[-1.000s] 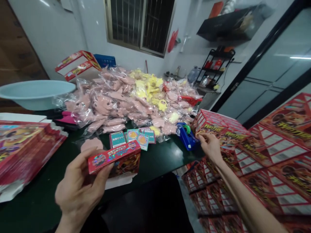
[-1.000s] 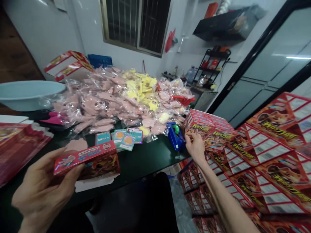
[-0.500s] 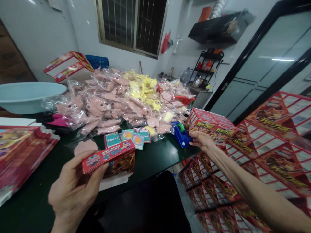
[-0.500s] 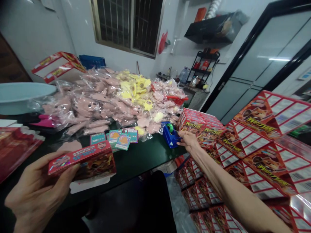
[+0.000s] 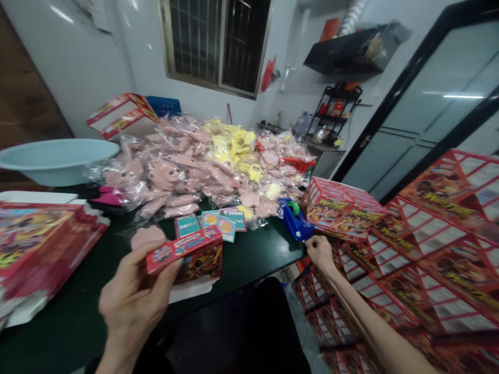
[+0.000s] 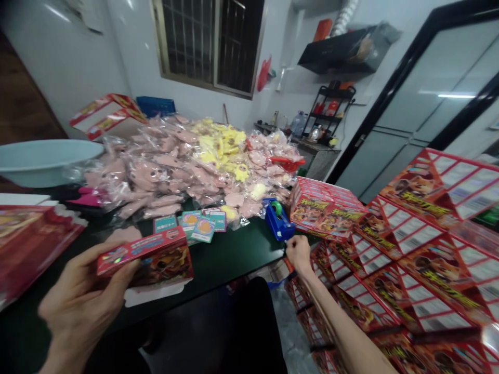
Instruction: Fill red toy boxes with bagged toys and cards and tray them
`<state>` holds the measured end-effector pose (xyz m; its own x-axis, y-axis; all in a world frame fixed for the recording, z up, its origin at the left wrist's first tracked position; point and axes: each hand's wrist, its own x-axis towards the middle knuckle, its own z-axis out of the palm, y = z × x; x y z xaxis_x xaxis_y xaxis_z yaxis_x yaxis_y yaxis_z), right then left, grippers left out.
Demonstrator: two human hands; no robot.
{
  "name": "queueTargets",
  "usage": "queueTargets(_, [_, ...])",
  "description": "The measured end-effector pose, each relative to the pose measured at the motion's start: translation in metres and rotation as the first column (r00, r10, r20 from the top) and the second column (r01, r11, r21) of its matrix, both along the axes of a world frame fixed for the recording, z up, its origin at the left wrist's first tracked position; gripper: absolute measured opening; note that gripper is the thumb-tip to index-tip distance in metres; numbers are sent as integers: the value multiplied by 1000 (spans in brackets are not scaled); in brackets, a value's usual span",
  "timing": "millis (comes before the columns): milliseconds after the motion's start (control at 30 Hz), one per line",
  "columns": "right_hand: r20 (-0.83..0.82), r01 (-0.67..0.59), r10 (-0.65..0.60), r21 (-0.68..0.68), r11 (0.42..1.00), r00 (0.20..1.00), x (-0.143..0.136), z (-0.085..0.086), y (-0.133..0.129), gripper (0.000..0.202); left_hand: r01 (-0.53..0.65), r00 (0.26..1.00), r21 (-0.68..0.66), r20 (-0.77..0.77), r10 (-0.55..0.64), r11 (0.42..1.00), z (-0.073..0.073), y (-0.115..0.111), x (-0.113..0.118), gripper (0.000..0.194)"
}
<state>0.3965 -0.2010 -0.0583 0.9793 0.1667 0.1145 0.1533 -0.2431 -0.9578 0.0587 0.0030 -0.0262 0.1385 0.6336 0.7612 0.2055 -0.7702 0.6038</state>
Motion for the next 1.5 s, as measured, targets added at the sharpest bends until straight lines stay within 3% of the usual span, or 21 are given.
queueTargets(100, [101,-36,38,-15,999,994,-38,6,-3,22,-24,1000,71,-18,25,997,13,-5,3,32])
queueTargets(167, [122,-147,147,-5,989,982,-82,14,3,11,-8,999,104,-32,12,995,18,-7,4,29])
queueTargets(233, [51,-439,437,51,897,898,-135,29,16,17,-11,999,118,-34,15,993,20,-9,3,29])
queueTargets(300, [1,-627,640,205,752,768,-186,50,37,20,-7,1000,103,-25,9,995,19,-11,2,30])
queueTargets(367, [-36,-660,730,397,637,683,-223,69,62,22,21,1000,78,-20,-20,997,17,-13,1,31])
queueTargets(433, [-64,-618,771,558,554,633,-243,82,84,23,61,998,50,-10,-60,997,15,-15,-1,32])
queueTargets(500, [-91,-573,782,630,525,617,-249,87,97,25,92,996,36,-1,-92,995,14,-16,-1,32])
queueTargets(733, [-168,-494,693,586,642,701,-253,87,99,29,132,991,80,20,-134,988,12,-17,-2,30])
queueTargets(867, [-182,-476,680,588,654,710,-256,87,101,33,144,989,110,22,-148,983,16,-16,-4,30])
queueTargets(967, [-211,-468,675,577,670,707,-255,83,103,37,237,971,191,-70,-228,953,25,-13,-9,29])
queueTargets(1033, [-214,-469,682,583,664,700,-253,78,103,38,322,938,236,-210,-276,917,31,-10,-12,32])
queueTargets(1133, [-180,-505,733,616,604,656,-252,74,101,35,370,888,235,-375,-267,899,37,-7,-15,37])
queueTargets(1200, [-175,-524,750,615,590,638,-251,74,100,32,370,886,224,-378,-269,902,38,-6,-15,36])
queueTargets(1333, [-230,-510,735,590,626,637,-249,79,99,35,374,900,208,-316,-299,904,36,-7,-13,34])
queueTargets(1500, [-303,-497,770,620,607,562,-248,87,96,37,382,910,239,-268,-317,893,36,-9,-11,35])
